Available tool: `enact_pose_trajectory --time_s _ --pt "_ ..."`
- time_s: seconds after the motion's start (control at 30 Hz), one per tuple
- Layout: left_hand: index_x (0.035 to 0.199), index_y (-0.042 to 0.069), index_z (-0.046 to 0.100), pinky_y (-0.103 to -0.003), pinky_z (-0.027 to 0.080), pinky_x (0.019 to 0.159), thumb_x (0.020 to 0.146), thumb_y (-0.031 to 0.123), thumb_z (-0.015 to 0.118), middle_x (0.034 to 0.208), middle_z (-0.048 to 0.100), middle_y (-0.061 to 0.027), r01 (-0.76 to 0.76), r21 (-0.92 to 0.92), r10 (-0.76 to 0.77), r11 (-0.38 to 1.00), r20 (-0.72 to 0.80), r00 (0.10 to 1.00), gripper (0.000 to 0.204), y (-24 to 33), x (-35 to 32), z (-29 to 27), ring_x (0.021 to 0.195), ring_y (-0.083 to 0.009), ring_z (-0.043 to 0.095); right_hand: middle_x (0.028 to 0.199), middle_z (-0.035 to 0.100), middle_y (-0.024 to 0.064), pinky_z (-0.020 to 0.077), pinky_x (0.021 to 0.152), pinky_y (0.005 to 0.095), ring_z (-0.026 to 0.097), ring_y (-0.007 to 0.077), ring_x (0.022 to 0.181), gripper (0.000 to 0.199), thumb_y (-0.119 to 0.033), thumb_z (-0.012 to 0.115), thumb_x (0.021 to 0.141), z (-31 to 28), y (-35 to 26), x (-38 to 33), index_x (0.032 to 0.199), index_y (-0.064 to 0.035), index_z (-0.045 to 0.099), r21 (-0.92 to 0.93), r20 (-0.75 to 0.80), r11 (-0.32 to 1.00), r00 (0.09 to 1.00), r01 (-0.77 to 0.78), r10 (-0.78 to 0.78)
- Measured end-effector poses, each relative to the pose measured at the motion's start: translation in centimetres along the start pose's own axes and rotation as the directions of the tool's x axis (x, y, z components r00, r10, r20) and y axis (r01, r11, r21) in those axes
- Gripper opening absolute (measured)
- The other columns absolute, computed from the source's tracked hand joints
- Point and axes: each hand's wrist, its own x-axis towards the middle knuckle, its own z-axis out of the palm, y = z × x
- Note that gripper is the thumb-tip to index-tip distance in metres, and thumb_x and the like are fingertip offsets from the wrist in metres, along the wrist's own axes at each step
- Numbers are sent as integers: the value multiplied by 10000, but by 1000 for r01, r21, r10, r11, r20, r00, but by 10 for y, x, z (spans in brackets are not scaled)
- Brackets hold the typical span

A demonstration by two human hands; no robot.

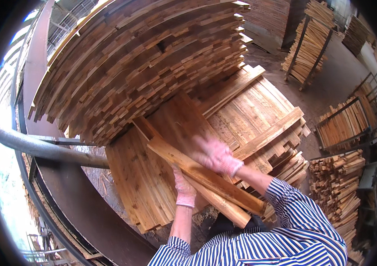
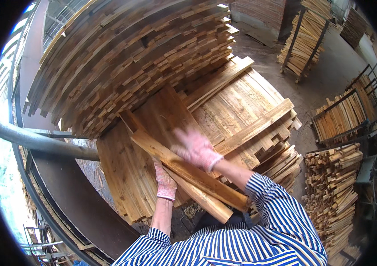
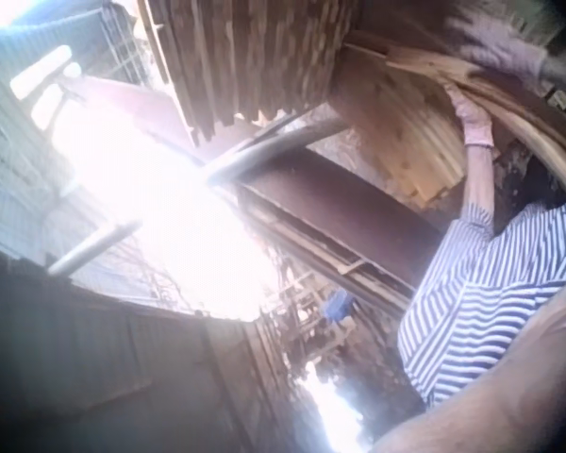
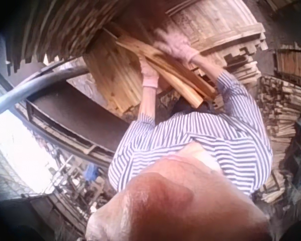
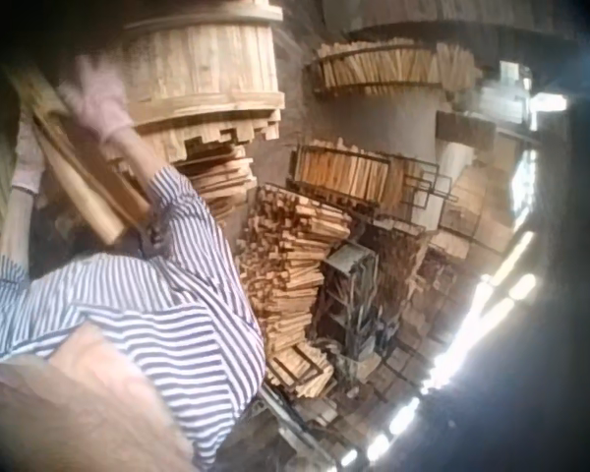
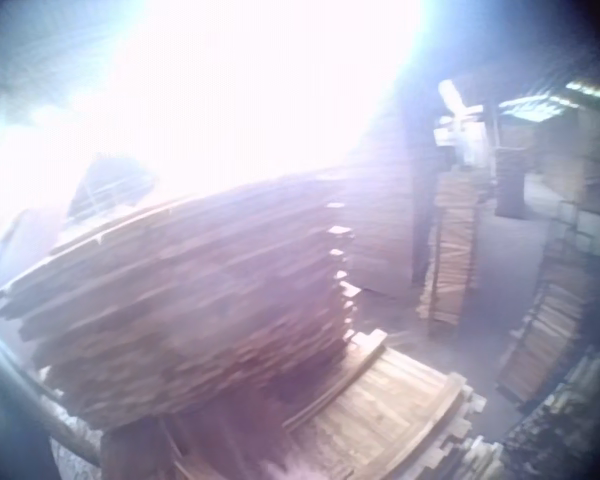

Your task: The person repeatedly picks up wooden planks from a large pile and stacks them onto a growing stack. The person uses both hands to lift and place the planks, organizing them in a repetitive cycle.

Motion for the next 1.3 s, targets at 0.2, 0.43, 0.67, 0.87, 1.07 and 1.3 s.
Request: enact_pose_trajectory --time_s 0.2,0.43,0.67,0.87,1.07,1.3 --pt "1581 108 329 -449 425 1154 986 714 470 1562 432 -75 -58 28 51 998 198 979 861 -26 25 34 1375 -278 479 1456 510 264 421 1155 426 512 398 1354 854 -572 666 915 -32 -2 -44 1614 -205 339 260 97 937 971 -235 216" --pt "1606 73 307 -365 301 1227 1042 651 413 1627 367 -72 -5 145 7 989 -18 1000 814 -71 64 -6 1450 -226 394 1403 544 317 564 797 500 676 392 1004 737 -656 407 1001 -40 126 66 1610 -250 319 72 -208 960 938 -269 278" --pt "1599 102 308 -385 400 1144 1023 594 515 1547 429 -88 102 -12 -103 995 -93 990 785 -55 47 -5 1368 -234 455 1502 445 327 465 1036 569 515 503 1317 787 -674 452 963 1 87 100 1576 -185 381 -169 -104 962 975 -213 197" --pt "1567 152 364 -443 451 1115 974 680 536 1477 486 -98 21 -65 -42 998 -344 938 813 25 24 45 1333 -264 490 1485 465 311 495 1032 527 538 475 1299 800 -561 629 910 -17 -39 29 1603 -279 344 -104 379 952 896 288 -230" --pt "1482 182 482 -540 362 1142 890 780 566 1527 482 -67 38 -150 -16 988 150 989 846 84 70 17 1387 -290 441 1501 519 178 501 1043 492 579 382 1283 702 -210 661 909 -30 -67 121 1539 -427 439 -257 306 769 804 585 -509" --pt "1386 85 566 -419 479 1013 1029 472 578 1307 647 -78 422 345 -482 838 109 869 527 10 16 -2 1183 -240 606 1507 503 63 305 1132 686 386 428 1418 504 -312 645 837 103 -19 220 1327 -431 639 -450 -95 832 909 324 -406"
